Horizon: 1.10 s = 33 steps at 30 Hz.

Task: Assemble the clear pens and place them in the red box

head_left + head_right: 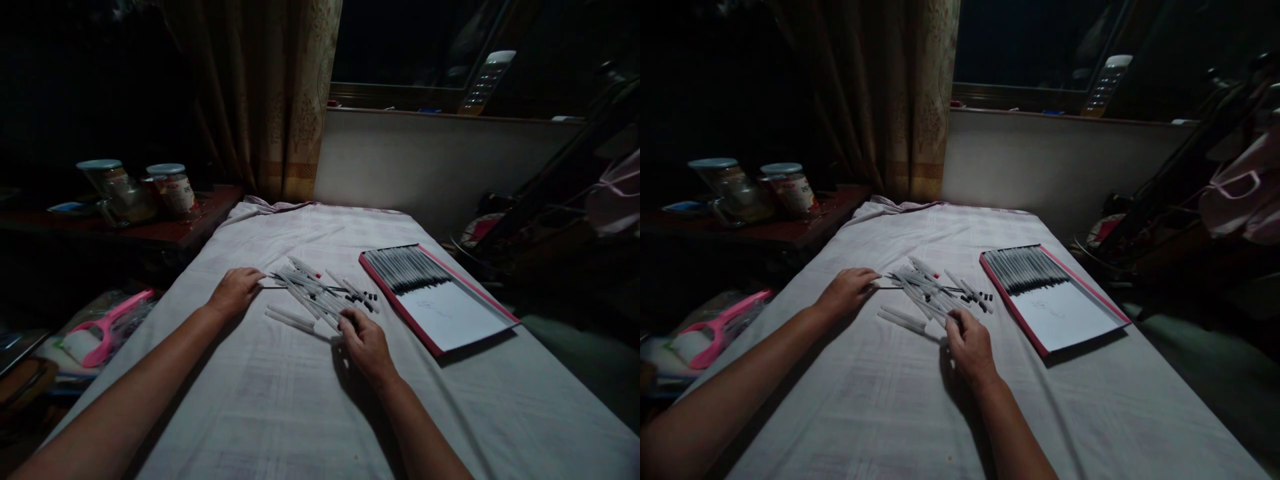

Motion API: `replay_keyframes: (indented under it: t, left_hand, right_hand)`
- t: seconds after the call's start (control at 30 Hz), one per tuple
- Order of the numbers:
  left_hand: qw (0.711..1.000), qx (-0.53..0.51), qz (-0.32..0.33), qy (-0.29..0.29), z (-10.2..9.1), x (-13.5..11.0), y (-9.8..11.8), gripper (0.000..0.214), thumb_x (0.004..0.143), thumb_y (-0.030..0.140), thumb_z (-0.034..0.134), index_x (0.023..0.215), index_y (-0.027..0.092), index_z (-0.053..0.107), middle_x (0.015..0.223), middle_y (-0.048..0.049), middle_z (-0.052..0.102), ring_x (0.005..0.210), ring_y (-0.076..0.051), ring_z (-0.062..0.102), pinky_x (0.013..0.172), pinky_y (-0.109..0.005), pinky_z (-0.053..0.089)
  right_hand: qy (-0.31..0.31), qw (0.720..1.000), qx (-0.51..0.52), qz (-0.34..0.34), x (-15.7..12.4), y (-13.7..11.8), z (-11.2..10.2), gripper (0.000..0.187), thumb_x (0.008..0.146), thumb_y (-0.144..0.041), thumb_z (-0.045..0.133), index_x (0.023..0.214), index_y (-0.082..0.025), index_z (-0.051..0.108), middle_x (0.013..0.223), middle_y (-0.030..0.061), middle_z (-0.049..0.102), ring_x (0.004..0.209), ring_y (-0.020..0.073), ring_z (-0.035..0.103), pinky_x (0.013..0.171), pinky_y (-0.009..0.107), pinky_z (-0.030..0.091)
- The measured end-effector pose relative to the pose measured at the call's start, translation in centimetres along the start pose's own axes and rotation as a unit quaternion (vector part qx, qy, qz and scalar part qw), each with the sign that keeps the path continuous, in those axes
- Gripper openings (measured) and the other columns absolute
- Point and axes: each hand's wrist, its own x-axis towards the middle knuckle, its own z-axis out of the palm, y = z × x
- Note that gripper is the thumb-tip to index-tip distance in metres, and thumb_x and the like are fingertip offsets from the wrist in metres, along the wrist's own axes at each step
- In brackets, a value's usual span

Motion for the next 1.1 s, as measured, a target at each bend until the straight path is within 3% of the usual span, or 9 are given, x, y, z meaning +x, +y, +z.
replay_keyframes:
  t: [0.1,0.27,0.53,0.57,0.63,0.7,0.77,0.87,1.1]
  left_hand:
    - [1.000,-0.012,-0.020,-0.018,-0.5,1.3,-2.1,0.019,0.081,0.026,0.056,0.086,0.023,0.074,0.094,-0.0106,0.073,0.089,-0.026,0.064,0.084,-0.039,0.045]
    - [0.996,-0.064,-0.064,-0.005,-1.1,1.6,-2.3,0.005,0.070,0.025,0.064,0.070,0.022,0.068,0.077,-0.0084,0.068,0.085,-0.027,0.061,0.086,-0.040,0.044]
    - [0.952,-0.247,-0.170,0.065,0.6,-1.1,3.6,0.037,0.088,0.039,0.052,0.119,0.022,0.058,0.087,-0.0026,0.066,0.075,-0.016,0.064,0.065,-0.028,0.052]
    - [0.935,-0.296,-0.181,0.068,1.0,-1.5,4.8,0.042,0.091,0.042,0.048,0.128,0.022,0.053,0.090,-0.0030,0.067,0.075,-0.015,0.065,0.061,-0.025,0.052]
    - [0.807,-0.537,-0.239,0.064,1.5,-2.1,7.1,0.047,0.085,0.045,0.062,0.125,0.022,0.054,0.097,-0.0052,0.068,0.077,-0.015,0.067,0.057,-0.023,0.053]
    - [0.706,-0.647,-0.282,0.058,1.6,-2.4,8.8,0.047,0.076,0.042,0.075,0.115,0.022,0.056,0.100,-0.0051,0.069,0.078,-0.014,0.068,0.053,-0.020,0.052]
    - [0.651,-0.688,-0.316,0.054,1.6,-2.5,9.8,0.047,0.070,0.041,0.080,0.105,0.021,0.056,0.101,-0.0047,0.070,0.074,-0.013,0.068,0.049,-0.018,0.052]
    - [0.627,-0.696,-0.347,0.050,1.8,-2.6,10.2,0.050,0.067,0.045,0.083,0.098,0.020,0.054,0.101,-0.0047,0.071,0.063,-0.010,0.066,0.041,-0.016,0.048]
    - [0.648,-0.682,-0.338,0.020,2.7,-3.1,10.3,0.052,0.068,0.050,0.082,0.098,0.020,0.053,0.070,0.0028,0.068,0.043,-0.007,0.054,0.035,-0.015,0.041]
  right_hand:
    - [0.011,0.999,0.013,0.028,-0.2,0.1,-0.4,0.021,0.088,-0.035,0.048,0.087,-0.020,0.062,0.065,0.0015,0.067,0.058,0.0173,0.063,0.056,0.027,0.048]
    - [0.004,0.998,0.044,0.045,-0.5,0.0,0.2,0.027,0.087,-0.035,0.049,0.096,-0.017,0.066,0.068,0.0026,0.069,0.058,0.0177,0.064,0.057,0.028,0.051]
    - [0.050,0.990,0.124,0.034,-0.6,-0.4,0.7,0.029,0.085,-0.035,0.056,0.096,-0.017,0.076,0.067,0.0036,0.071,0.060,0.0180,0.067,0.062,0.029,0.057]
    - [0.052,0.989,0.133,0.037,-0.7,-0.6,0.6,0.028,0.084,-0.035,0.058,0.095,-0.018,0.077,0.066,0.0033,0.071,0.058,0.0174,0.066,0.059,0.028,0.056]
    - [0.052,0.987,0.149,0.038,-0.8,-1.1,0.4,0.026,0.084,-0.035,0.060,0.093,-0.018,0.077,0.063,0.0026,0.069,0.056,0.0165,0.064,0.055,0.027,0.054]
    - [0.052,0.986,0.155,0.031,-0.9,-1.6,0.2,0.025,0.084,-0.033,0.060,0.094,-0.018,0.077,0.061,0.0020,0.067,0.054,0.0156,0.063,0.052,0.025,0.053]
    - [0.053,0.987,0.154,0.018,-1.0,-2.0,0.0,0.024,0.084,-0.030,0.059,0.094,-0.018,0.077,0.060,0.0014,0.066,0.052,0.0148,0.062,0.051,0.024,0.052]
    - [0.049,0.988,0.147,-0.001,-1.1,-2.3,0.0,0.022,0.085,-0.027,0.059,0.094,-0.018,0.077,0.060,0.0009,0.066,0.051,0.0140,0.061,0.050,0.023,0.051]
    - [0.028,0.993,0.113,0.009,-1.3,-1.7,0.4,0.021,0.086,-0.027,0.058,0.094,-0.019,0.077,0.064,0.0027,0.069,0.052,0.0147,0.062,0.051,0.024,0.051]
